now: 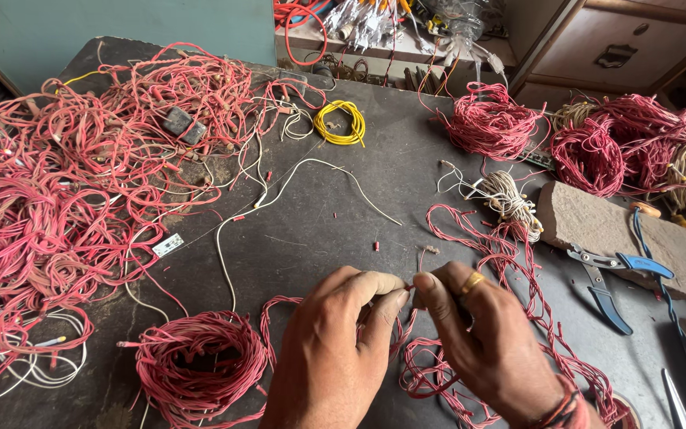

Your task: The person strips insulation from red wires using pliers, twists the exposed ends, and wraps them with electrical tape. The person repeats this process for multiple wires on a cluttered workbench.

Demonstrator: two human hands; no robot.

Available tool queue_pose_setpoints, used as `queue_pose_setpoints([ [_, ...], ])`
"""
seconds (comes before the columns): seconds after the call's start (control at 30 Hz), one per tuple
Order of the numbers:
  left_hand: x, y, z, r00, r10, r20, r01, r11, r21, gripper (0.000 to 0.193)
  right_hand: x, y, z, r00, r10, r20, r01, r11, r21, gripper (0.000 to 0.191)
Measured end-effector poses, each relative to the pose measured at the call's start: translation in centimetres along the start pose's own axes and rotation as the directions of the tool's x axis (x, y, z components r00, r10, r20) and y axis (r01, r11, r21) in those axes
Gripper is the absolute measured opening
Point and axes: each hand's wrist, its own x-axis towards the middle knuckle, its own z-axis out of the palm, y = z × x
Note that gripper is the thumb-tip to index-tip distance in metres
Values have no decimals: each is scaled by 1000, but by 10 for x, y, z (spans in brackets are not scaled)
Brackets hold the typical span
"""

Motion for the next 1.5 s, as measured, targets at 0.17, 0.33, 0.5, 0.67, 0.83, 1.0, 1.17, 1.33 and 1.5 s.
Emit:
queue_pose_setpoints([
  [0.17,1,0,0,1000,-18,-20,18,1000,-7,12,2,11,3,881,468,71,-473,863,179,42],
  [0.33,6,5,-6,983,-184,-3,184,983,-12,17,9,11,-3,937,343,69,-327,788,522,34],
  [0.5,10,11,-9,966,-257,4,257,966,1,21,11,7,-3,955,272,116,-290,781,554,36],
  [0.67,10,12,-10,952,-301,46,301,953,7,22,11,8,-2,956,251,150,-291,773,563,36],
  [0.83,8,11,-8,965,-258,39,259,966,-15,21,8,9,0,948,281,151,-317,770,554,33],
  [1.0,7,8,-6,979,-199,31,200,979,-25,19,10,8,2,949,285,137,-313,783,538,27],
  [1.17,5,9,-4,967,-240,82,243,969,-36,21,8,3,3,946,296,130,-321,819,475,25],
  [1.33,4,9,-4,961,-238,139,241,971,-6,23,6,1,5,957,273,95,-289,913,289,28],
  [1.5,5,12,-3,971,-232,57,235,970,-65,21,5,3,8,924,374,76,-378,871,314,33],
])
